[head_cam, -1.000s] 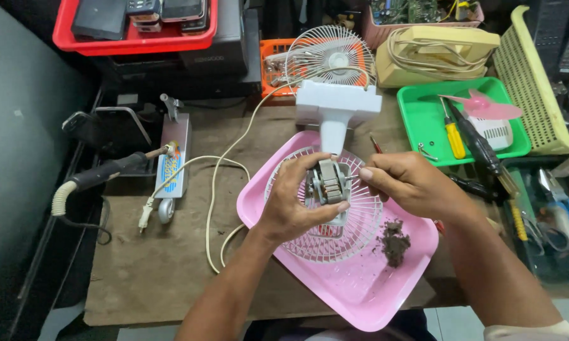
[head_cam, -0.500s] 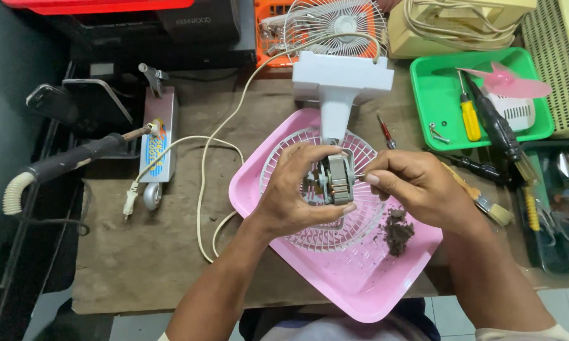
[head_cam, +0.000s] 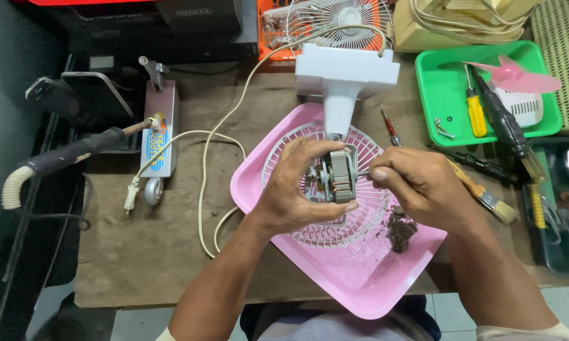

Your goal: Cleaning dust and debris from an electric fan motor housing using a screwdriver and fingers.

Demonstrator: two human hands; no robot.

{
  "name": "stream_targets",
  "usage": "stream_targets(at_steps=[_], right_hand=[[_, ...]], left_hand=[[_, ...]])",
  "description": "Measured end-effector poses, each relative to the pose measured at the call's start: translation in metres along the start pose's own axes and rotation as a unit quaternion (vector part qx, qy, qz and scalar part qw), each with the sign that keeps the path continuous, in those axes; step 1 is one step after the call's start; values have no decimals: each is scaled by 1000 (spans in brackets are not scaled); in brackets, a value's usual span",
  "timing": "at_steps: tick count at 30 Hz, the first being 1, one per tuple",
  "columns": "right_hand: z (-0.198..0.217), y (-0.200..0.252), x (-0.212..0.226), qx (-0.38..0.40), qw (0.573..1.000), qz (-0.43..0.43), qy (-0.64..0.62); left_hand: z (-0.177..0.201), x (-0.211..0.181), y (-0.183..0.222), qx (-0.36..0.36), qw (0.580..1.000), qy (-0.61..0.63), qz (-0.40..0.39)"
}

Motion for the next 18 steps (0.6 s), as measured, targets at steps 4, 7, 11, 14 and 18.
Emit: stream_targets(at_steps=[4,7,11,14,18], right_hand=[[-2,-1,2,4,1000,0,0],[-2,-3,9,-3,1000,14,-5],[1,-4,22,-15,998,59,9],[-1,-5,25,-11,997,70,4],[-2,0,7,2,998,59,7]], left_hand=[[1,0,1,2,1000,3,0],[1,0,0,4,1000,3,-4],[1,-1,0,6,1000,5,-3],[0,-1,-2,7,1000,6,-5],[1,-5,-2,9,1000,1,-8]])
Point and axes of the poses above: each hand's wrist, its own y-axis away from the middle knuckle, its own z-axis out of the back of the hand, x = y × z, the point moved 10 cm from there along -y, towards the middle knuckle, and after that the axes turned 14 degrees about -y, right-handed, at the moved point
